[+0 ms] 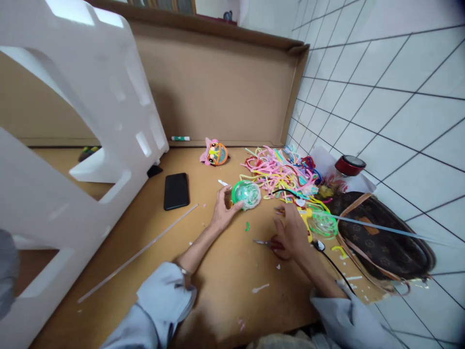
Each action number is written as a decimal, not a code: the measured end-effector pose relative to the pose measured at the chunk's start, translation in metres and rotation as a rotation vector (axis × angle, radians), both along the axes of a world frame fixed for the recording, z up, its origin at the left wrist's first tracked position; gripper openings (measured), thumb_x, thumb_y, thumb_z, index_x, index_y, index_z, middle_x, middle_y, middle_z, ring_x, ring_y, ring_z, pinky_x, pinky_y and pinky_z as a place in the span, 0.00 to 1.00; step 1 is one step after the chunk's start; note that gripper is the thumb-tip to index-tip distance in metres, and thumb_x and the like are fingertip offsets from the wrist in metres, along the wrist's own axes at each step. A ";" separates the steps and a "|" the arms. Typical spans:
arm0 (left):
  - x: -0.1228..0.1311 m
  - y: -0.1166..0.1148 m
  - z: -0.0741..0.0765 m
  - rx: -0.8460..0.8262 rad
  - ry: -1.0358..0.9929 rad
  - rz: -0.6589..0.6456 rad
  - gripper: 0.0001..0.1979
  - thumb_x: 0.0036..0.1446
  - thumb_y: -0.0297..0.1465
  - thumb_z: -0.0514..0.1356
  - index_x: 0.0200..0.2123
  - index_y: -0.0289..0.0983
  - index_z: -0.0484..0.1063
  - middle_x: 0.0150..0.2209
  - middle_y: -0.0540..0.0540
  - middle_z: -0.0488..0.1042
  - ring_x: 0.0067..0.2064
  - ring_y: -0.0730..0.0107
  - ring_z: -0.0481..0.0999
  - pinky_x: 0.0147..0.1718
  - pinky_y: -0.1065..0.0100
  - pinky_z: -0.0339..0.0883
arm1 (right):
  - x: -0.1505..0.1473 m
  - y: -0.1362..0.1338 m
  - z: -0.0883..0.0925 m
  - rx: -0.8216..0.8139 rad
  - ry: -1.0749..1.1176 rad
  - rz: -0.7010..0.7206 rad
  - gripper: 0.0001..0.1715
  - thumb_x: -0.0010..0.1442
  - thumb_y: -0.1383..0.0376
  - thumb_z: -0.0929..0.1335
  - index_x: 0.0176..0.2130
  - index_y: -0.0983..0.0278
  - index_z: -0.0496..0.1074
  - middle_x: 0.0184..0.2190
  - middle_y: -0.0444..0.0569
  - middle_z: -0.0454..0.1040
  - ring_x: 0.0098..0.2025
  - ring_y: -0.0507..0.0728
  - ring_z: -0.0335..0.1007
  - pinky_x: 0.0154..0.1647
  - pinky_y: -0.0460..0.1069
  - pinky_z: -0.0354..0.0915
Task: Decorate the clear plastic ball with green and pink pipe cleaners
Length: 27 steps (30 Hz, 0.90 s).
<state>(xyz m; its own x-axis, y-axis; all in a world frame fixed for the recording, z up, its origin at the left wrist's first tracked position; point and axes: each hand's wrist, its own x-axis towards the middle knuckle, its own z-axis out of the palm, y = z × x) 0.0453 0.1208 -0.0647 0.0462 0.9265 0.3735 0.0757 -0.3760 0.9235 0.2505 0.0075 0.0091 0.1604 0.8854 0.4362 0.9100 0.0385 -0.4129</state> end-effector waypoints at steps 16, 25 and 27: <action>0.005 -0.004 0.007 -0.074 0.013 -0.126 0.43 0.48 0.47 0.71 0.64 0.40 0.60 0.64 0.37 0.67 0.65 0.47 0.67 0.66 0.47 0.58 | -0.020 0.085 -0.041 0.084 0.576 0.366 0.27 0.65 0.54 0.61 0.60 0.60 0.69 0.60 0.56 0.72 0.65 0.64 0.64 0.68 0.65 0.58; 0.008 -0.009 -0.008 0.006 -0.049 -0.221 0.46 0.50 0.46 0.70 0.67 0.42 0.54 0.67 0.37 0.62 0.67 0.48 0.64 0.66 0.48 0.58 | -0.015 0.059 -0.041 -0.029 0.807 0.380 0.32 0.62 0.54 0.67 0.63 0.59 0.63 0.63 0.57 0.66 0.61 0.64 0.67 0.58 0.62 0.70; 0.009 -0.011 -0.009 0.013 -0.043 -0.221 0.48 0.49 0.46 0.71 0.67 0.42 0.53 0.67 0.37 0.61 0.68 0.47 0.63 0.67 0.47 0.58 | -0.014 0.058 -0.041 -0.025 0.782 0.386 0.31 0.62 0.55 0.67 0.62 0.57 0.65 0.63 0.56 0.67 0.61 0.64 0.66 0.60 0.63 0.68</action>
